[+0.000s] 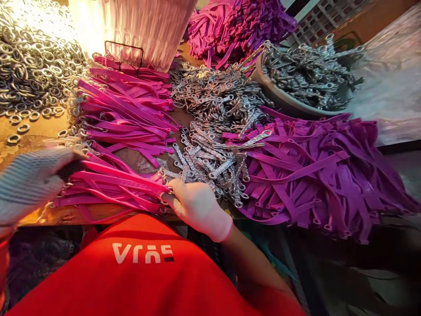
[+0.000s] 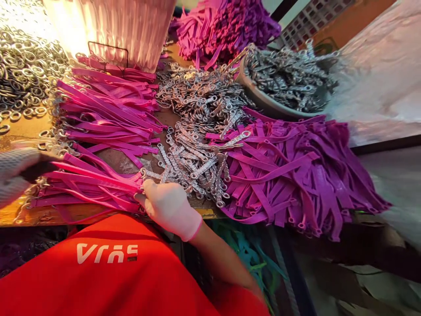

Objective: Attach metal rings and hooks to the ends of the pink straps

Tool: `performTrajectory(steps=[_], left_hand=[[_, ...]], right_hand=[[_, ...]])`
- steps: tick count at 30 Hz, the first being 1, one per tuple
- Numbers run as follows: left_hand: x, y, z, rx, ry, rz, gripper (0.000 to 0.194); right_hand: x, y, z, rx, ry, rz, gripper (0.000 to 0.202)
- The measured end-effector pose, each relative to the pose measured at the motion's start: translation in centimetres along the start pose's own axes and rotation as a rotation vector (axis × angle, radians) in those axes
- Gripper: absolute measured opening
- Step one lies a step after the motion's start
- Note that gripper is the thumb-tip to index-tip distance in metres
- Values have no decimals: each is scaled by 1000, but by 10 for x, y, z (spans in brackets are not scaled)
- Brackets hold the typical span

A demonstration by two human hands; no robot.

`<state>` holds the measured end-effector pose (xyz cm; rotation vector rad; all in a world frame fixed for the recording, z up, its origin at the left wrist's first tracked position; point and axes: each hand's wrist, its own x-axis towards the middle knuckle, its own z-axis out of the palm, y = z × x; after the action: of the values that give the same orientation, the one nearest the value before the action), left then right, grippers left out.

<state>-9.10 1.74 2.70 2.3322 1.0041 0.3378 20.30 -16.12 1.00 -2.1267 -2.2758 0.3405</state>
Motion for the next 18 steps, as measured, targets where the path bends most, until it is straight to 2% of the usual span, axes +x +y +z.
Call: performTrajectory(steps=[2, 4, 6, 8, 10, 12, 13, 15, 18], left_hand=[[-11, -9, -11, 58, -5, -59, 33], [-18, -4, -5, 37, 24, -90, 35], [-17, 11, 13, -62, 118, -171, 27], [-9, 30, 35, -348, 148, -316, 21], [2, 46, 54, -827, 27, -451, 33], [14, 56, 66, -1246, -157, -563, 47], [18, 59, 70, -1387, -240, -608, 51], [23, 60, 76, -1563, -340, -672, 50], [22, 58, 84, -1609, -352, -678, 40]], right_hand=[[-4, 12, -6, 83, -28, -76, 36], [4, 27, -10, 155, -20, -133, 39], [23, 44, -8, 156, 67, -32, 37], [53, 59, 2, 72, 155, 194, 28], [84, 67, 16, -48, 128, 388, 22], [108, 70, 29, -127, 59, 489, 25], [115, 72, 34, -136, 35, 512, 28], [120, 75, 40, -87, 20, 523, 32], [115, 83, 41, 49, 8, 499, 38]])
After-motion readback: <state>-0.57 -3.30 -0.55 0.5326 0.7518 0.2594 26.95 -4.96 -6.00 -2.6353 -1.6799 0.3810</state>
